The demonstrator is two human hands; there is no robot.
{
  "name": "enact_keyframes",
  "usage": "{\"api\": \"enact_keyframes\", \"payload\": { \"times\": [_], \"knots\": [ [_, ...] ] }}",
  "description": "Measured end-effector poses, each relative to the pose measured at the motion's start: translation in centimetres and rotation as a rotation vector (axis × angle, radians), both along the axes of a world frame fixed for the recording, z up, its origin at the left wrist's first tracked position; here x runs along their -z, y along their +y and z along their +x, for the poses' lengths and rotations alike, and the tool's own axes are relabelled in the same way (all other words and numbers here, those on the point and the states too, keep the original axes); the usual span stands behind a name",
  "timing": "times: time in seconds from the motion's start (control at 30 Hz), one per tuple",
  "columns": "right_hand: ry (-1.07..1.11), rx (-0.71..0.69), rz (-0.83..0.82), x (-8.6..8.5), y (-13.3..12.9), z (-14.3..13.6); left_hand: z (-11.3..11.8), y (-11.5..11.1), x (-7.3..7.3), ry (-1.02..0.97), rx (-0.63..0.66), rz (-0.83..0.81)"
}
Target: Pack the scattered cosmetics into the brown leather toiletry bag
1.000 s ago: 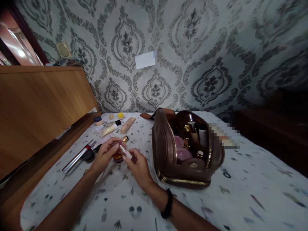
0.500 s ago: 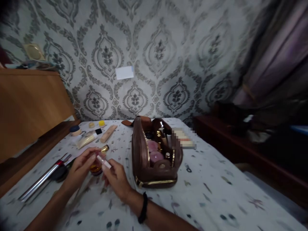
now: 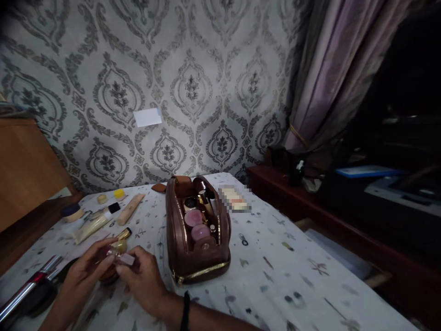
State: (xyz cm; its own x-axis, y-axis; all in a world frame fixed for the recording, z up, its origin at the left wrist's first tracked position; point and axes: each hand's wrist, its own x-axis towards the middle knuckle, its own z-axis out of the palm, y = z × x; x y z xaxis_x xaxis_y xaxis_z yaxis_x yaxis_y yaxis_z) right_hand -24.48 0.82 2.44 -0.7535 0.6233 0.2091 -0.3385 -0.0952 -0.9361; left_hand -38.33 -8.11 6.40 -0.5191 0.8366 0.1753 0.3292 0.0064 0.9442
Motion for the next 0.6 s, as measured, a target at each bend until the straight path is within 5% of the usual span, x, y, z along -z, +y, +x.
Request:
{"api": "enact_keyframes", "payload": {
  "times": [0.27,0.6],
  "knots": [
    [-0.022,0.042,0.018,0.0,0.1,0.1,-0.2,0.1,1.3,0.029,-0.119,0.07],
    [-0.034,0.074,0.072,0.2,0.3,0.3,1.1,0.4,1.0,0.034,-0.147,0.085]
  ]
}}
